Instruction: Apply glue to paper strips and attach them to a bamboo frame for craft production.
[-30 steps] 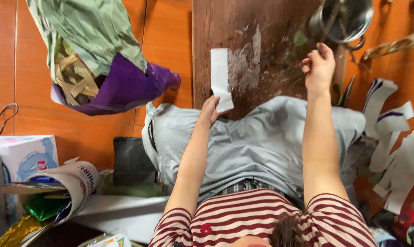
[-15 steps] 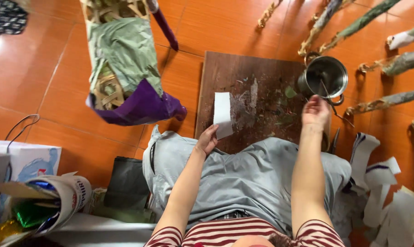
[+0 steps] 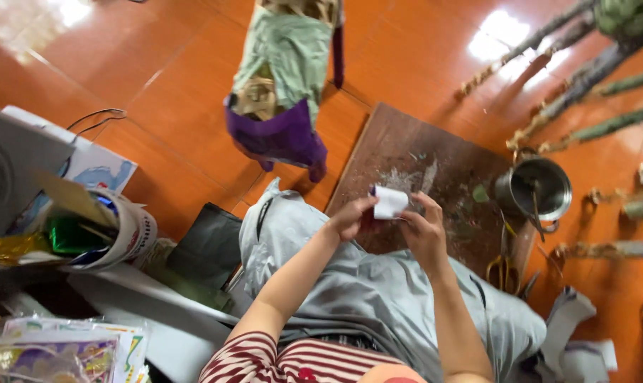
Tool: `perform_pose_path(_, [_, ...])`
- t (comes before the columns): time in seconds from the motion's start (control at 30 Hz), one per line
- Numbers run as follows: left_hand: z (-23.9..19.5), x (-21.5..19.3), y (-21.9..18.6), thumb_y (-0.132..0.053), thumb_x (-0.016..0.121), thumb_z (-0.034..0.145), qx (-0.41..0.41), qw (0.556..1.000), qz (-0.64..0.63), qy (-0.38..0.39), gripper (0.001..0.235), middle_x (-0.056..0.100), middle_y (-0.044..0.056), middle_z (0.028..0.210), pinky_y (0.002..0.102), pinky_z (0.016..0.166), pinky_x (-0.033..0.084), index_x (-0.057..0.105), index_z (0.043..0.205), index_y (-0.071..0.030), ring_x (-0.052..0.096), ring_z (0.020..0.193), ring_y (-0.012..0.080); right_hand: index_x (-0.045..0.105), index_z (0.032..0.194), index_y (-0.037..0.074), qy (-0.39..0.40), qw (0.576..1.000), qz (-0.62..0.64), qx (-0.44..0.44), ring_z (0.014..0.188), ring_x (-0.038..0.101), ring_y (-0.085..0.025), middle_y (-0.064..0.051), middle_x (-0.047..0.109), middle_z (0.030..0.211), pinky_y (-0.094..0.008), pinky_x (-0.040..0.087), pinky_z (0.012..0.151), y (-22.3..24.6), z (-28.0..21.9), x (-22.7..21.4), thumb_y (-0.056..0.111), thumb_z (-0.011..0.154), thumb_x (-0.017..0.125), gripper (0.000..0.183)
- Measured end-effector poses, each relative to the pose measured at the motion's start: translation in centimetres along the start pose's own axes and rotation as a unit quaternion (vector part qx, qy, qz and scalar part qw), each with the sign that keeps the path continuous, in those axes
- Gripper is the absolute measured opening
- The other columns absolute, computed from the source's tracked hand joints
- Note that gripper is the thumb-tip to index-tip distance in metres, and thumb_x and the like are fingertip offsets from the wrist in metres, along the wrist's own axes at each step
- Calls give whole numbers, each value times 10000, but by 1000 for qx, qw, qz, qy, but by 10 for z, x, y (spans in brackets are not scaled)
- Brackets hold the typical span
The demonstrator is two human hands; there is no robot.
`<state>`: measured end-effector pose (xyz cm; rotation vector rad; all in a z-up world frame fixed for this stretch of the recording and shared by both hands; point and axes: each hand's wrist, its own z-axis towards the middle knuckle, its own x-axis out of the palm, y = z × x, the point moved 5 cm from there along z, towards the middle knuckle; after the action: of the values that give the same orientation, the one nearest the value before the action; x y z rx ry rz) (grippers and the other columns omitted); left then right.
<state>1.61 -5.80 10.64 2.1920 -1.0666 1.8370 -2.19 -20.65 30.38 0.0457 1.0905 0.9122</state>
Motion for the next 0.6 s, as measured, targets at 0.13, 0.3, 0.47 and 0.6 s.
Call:
perform_pose_path(0.13, [-30, -2, -10, -360, 542, 1096, 2, 980, 189, -66, 440, 710, 126, 1074, 379, 783, 559, 614, 1334, 3, 678, 919, 233, 717, 1032, 37, -32, 983, 142, 112, 1256, 604, -261, -118, 605, 1350, -356, 560, 943, 2, 6, -8, -10, 870, 734, 169])
perform_pose_path(0.3, [-114, 91, -77, -287, 661, 991, 177, 857, 467, -126, 398, 683, 54, 1149, 365, 846, 566, 585, 1343, -118, 660, 959, 223, 731, 1000, -3, -27, 986, 138, 94, 1189, 624, -271, -139, 635, 1275, -353, 580, 882, 32, 15, -6, -7, 863, 760, 140])
perform_pose_path(0.47, [-146, 136, -95, -29, 772, 782, 351, 660, 663, -29, 315, 593, 163, 1308, 408, 1002, 491, 679, 1081, -65, 589, 1206, 334, 699, 932, -7, 65, 961, 212, 164, 985, 698, -223, -116, 645, 1224, -321, 589, 809, 44, 21, 15, 30, 833, 787, 138])
perform_pose_path(0.6, [-174, 141, -106, 7, 745, 791, 360, 674, 642, -56, 231, 663, 119, 1207, 406, 1020, 496, 698, 1009, -52, 611, 1193, 339, 653, 1083, -34, 56, 974, 213, 57, 1099, 647, -253, -130, 651, 1200, -350, 527, 928, 66, 33, 14, 55, 724, 824, 407])
